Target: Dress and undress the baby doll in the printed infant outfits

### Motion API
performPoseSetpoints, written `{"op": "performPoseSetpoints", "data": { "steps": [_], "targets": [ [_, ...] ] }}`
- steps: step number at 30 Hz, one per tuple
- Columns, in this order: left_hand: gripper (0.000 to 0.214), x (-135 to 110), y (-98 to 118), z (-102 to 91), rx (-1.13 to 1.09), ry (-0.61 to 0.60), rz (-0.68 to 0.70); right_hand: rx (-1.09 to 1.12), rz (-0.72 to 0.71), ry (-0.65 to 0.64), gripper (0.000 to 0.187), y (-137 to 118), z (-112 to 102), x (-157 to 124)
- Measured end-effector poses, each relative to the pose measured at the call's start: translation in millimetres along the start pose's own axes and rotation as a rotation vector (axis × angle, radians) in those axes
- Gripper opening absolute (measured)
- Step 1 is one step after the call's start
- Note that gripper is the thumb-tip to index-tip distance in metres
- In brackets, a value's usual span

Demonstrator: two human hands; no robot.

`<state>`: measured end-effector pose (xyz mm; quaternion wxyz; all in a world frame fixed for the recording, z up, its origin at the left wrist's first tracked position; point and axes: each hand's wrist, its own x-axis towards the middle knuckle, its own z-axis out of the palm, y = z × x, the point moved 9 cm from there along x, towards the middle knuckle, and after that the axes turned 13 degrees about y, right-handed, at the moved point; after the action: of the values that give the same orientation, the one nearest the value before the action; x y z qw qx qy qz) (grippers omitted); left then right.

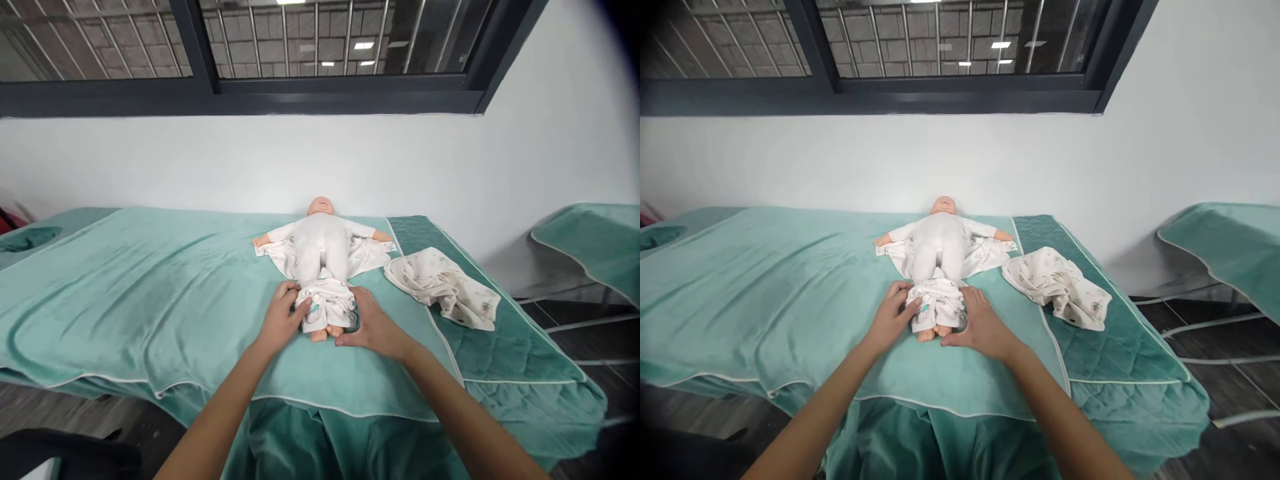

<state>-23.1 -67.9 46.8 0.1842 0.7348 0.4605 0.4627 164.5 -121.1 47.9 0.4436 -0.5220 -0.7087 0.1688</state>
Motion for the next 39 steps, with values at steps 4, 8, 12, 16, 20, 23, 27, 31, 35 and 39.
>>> {"op": "performPoseSetpoints", "data": {
  "steps": [4,8,12,16,20,23,27,31,35,39],
  "targets": [
    [0.034,-1,7,-0.9,-0.023,-0.023,-0.017,-0.106,-0.026,0.006,0.067,-8,-3,2],
    [0.041,5,13,-2.1,-0.008,-0.052,-0.059,-0.227,-0.036,0.018,0.044,-13,-5,10],
    [0.043,2,11,-3.5,-0.066,-0.166,-0.185,-0.254,-0.045,0.007,0.035,-23,-9,17],
    [0.046,-11,18,-3.7,-0.104,-0.267,-0.144,-0.314,-0.08,-0.071,0.034,-27,-5,14],
    [0.073,-25,25,-2.3,0.081,-0.237,0.008,-0.338,-0.081,-0.069,0.05,-22,-1,6],
    [0.066,-30,38,2.4,0.222,-0.222,0.138,-0.326,-0.008,-0.06,0.065,-16,-2,4],
    [0.048,-28,50,3.4,0.333,-0.231,0.191,-0.367,0.109,-0.16,0.055,-13,1,8],
    [0.036,-16,45,-3.5,0.347,-0.266,0.083,-0.411,0.14,-0.179,0.04,-20,0,15],
    [0.035,-8,42,-13.1,0.17,-0.407,-0.112,-0.417,0.174,-0.21,0.033,-30,-2,17],
    [0.04,-10,65,-26.2,-0.104,-0.656,-0.237,-0.273,0.202,-0.321,0.035,-50,-9,17]
  ]
}}
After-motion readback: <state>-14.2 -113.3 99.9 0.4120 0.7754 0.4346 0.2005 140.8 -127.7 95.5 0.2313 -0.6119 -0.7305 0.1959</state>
